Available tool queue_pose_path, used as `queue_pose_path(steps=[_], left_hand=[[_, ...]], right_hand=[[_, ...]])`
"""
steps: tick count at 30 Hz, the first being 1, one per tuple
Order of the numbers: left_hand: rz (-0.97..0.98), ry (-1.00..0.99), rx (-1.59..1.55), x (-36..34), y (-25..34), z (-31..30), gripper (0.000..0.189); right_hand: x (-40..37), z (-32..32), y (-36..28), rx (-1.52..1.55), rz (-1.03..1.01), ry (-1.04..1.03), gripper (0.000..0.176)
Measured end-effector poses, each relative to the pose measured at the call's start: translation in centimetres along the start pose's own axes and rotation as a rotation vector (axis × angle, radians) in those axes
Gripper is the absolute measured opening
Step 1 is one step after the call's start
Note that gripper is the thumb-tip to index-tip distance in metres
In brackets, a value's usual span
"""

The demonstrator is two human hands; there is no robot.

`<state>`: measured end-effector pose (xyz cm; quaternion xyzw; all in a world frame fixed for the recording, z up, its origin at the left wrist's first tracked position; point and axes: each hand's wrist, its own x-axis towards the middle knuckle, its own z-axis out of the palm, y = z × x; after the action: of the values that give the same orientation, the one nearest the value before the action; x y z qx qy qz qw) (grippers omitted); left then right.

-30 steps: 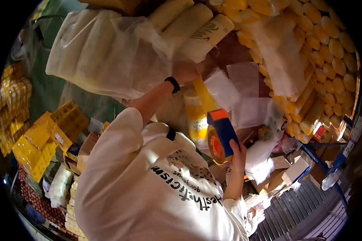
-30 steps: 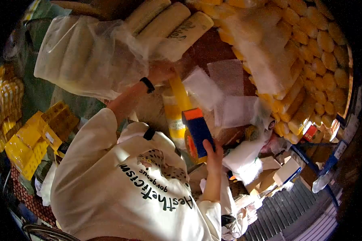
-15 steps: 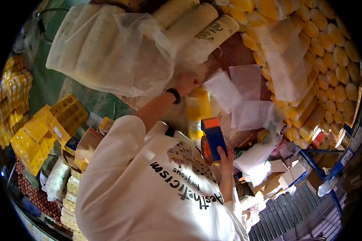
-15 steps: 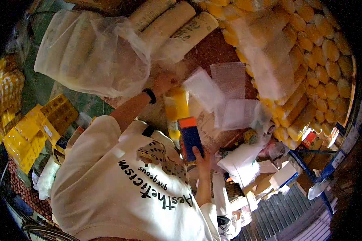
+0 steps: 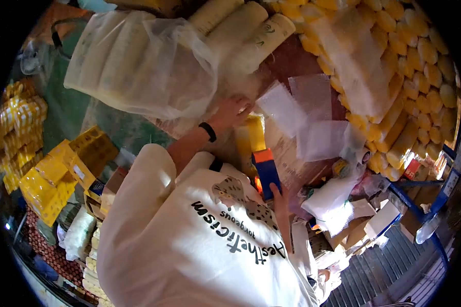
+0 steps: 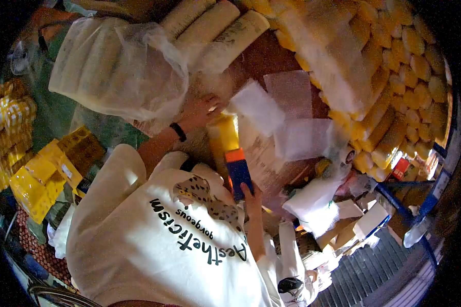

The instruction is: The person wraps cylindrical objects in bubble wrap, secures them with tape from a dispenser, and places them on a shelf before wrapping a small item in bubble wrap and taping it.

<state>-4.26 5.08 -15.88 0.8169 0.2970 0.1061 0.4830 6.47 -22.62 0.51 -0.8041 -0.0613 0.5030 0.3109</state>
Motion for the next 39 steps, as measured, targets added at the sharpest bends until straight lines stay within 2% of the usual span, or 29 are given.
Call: queue_pose_path(steps=[3,6,9,12,13,16,19,20,23,26,27,30,31,34,37,39], left_hand=[[-0.105,-0.173,-0.310,-2.2,0.3,3.9,0.057],[-0.207,-0.174,-0.372,-3.8,1.5,3.4,0.065],[-0.204,-0.244,-0.290,-2.8,1.8,3.4,0.068],[-0.120,-0.180,-0.262,-2.2,2.7,3.8,0.067],[-0.076,-0.089,-0.124,-2.2,3.2,4.2,0.058],[-0.049,-0.134,0.059,-2.2,5.2,4.6,0.053],[-0.067,0.041,0.173,-2.4,4.8,6.6,0.048],[-0.094,0.010,0.195,-2.3,4.5,7.0,0.048],[-0.177,-0.083,0.317,-2.1,5.4,5.9,0.049],[-0.099,-0.030,0.273,-2.1,4.4,6.3,0.050],[-0.172,-0.073,0.267,-2.5,7.0,4.7,0.052],[-0.156,-0.118,0.263,-1.9,6.3,5.3,0.051],[-0.123,-0.047,0.189,-2.2,6.0,5.5,0.051],[-0.188,-0.098,0.201,-2.3,6.6,5.2,0.051],[-0.215,-0.110,0.311,-2.3,8.3,4.7,0.053],[-0.190,-0.099,0.264,-2.3,8.0,4.9,0.053]], right_hand=[[-0.4,0.4,0.5,0.067,-0.066,0.039,0.022],[0.7,-0.3,4.4,-0.026,-0.217,0.074,0.024],[0.2,0.2,5.6,-0.125,-0.313,0.154,0.030],[-0.1,1.2,5.1,-0.197,-0.322,0.229,0.035],[-0.2,1.5,4.9,-0.220,-0.312,0.249,0.036],[-0.9,2.3,3.3,-0.265,-0.339,0.317,0.038],[-1.5,2.6,2.5,-0.250,-0.374,0.343,0.041],[-1.7,2.5,2.6,-0.263,-0.407,0.358,0.041],[-3.0,0.7,4.3,-0.210,-0.336,0.333,0.039],[-6.2,-1.2,6.3,-0.255,-0.327,0.369,0.037],[-6.7,-1.4,8.1,-0.218,-0.388,0.409,0.035],[-9.2,-1.6,10.2,-0.029,-0.326,0.419,0.033],[-9.4,-1.5,11.1,-0.041,-0.319,0.413,0.032],[-9.7,-0.9,13.8,-0.063,-0.286,0.405,0.031],[-9.6,-0.5,14.5,-0.049,-0.250,0.404,0.031],[-10.0,-0.3,14.5,-0.004,-0.228,0.385,0.031]])
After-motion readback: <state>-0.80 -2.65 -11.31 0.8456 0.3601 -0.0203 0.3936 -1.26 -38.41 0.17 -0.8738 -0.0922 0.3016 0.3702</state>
